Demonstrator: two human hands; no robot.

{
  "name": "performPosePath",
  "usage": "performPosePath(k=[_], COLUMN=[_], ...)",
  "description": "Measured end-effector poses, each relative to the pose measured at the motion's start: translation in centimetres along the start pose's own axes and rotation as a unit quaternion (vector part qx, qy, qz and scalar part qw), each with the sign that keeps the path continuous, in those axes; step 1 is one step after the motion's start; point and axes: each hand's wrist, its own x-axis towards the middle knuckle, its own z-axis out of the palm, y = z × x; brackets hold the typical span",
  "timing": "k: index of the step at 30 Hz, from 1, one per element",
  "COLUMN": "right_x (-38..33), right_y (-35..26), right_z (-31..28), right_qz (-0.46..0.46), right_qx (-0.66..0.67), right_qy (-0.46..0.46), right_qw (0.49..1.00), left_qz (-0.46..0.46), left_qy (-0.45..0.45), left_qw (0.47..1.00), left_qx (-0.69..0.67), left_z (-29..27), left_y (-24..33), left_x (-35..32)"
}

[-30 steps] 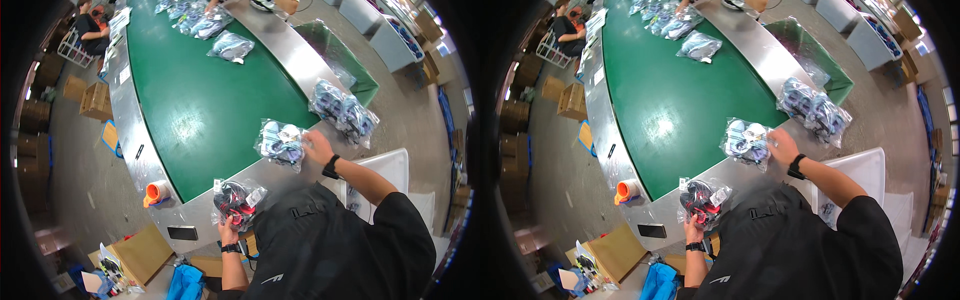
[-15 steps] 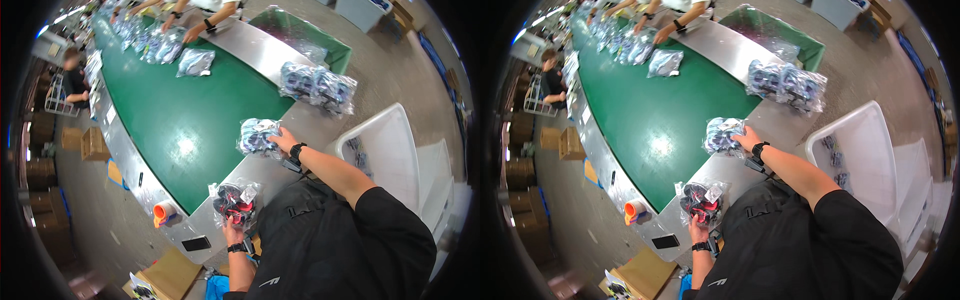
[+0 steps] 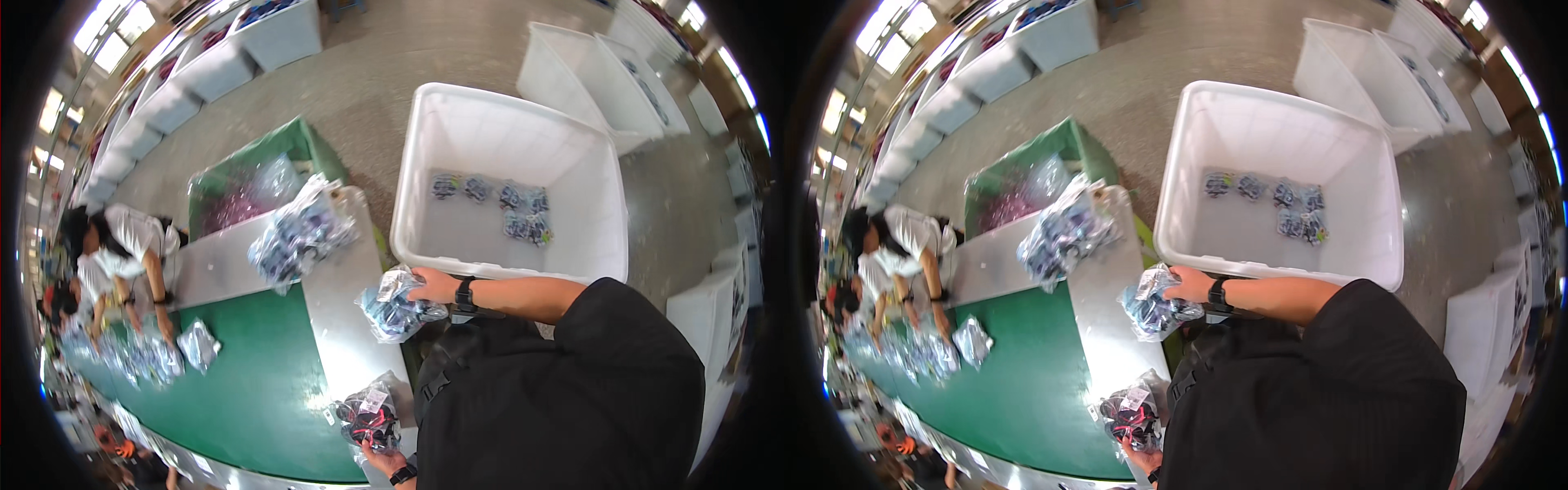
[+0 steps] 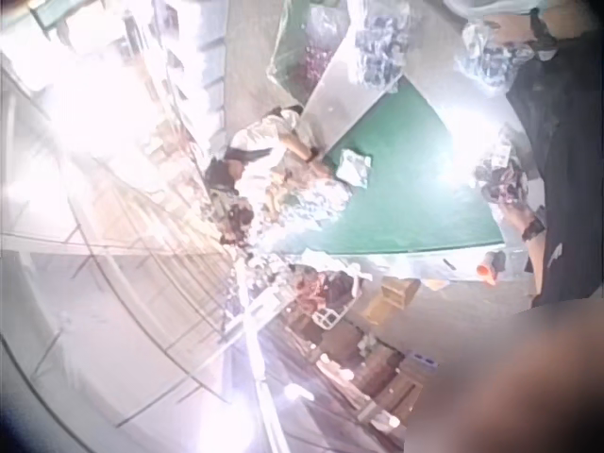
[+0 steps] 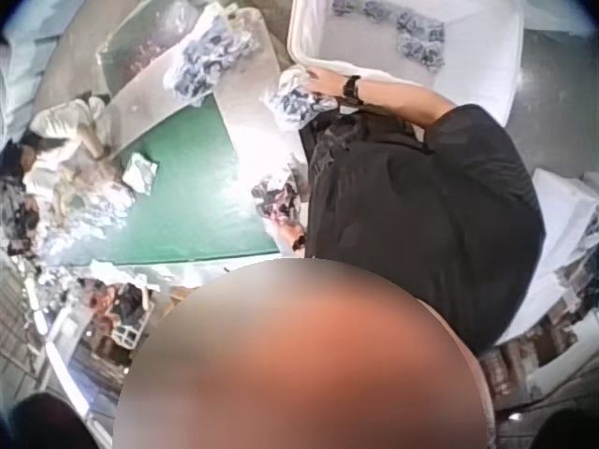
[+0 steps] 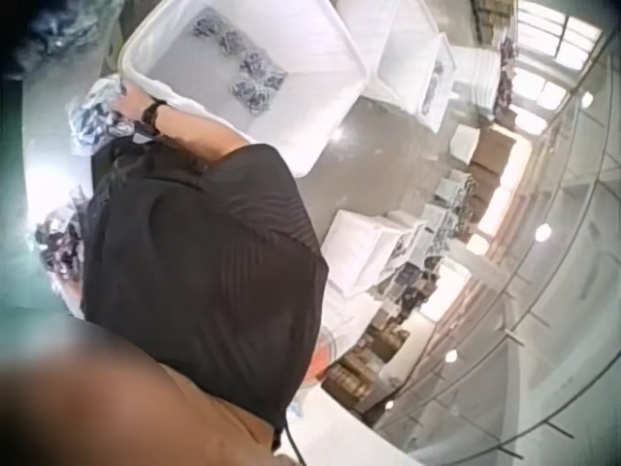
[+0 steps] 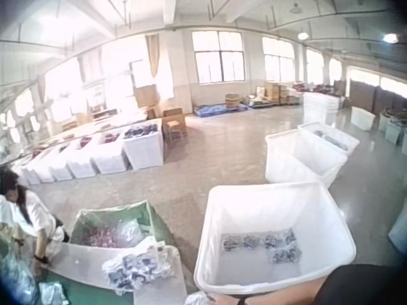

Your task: The person picks packaged items from a green conveyor belt and places them into a white bin. The person handles the items one at a time, briefly turning them over before depositing them into the bin. Other workers are visible in the background performing similar tasks.

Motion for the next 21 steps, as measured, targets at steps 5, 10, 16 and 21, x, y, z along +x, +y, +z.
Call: performPosePath(k=[5, 10, 16, 21], right_x=[-3.8, -6.5, -11.3, -15.6], right_y=[5.3, 11.4, 15.2, 12.7], right_z=[-11.3, -23.4, -31.0, -29.5], right_qz=[0.031, 0.025, 0.123, 0.081], right_qx=[0.126, -0.022, -0.126, 0.102], right_qy=[0.073, 0.245, 0.408, 0.275], right_qw=[0.989, 0.969, 0.896, 0.953], left_qz=[0.039, 0.083, 0.039, 0.058], left_qy=[-0.083, -0.2, -0.315, -0.347], left_qw=[0.99, 0.965, 0.915, 0.864], left_qx=[0.109, 0.149, 0.249, 0.36], left_z=[7.8, 17.8, 28.3, 37.8], left_y=[1.8, 0.1, -2.8, -7.1], left_x=[0.2, -2.7, -6.5, -10.8])
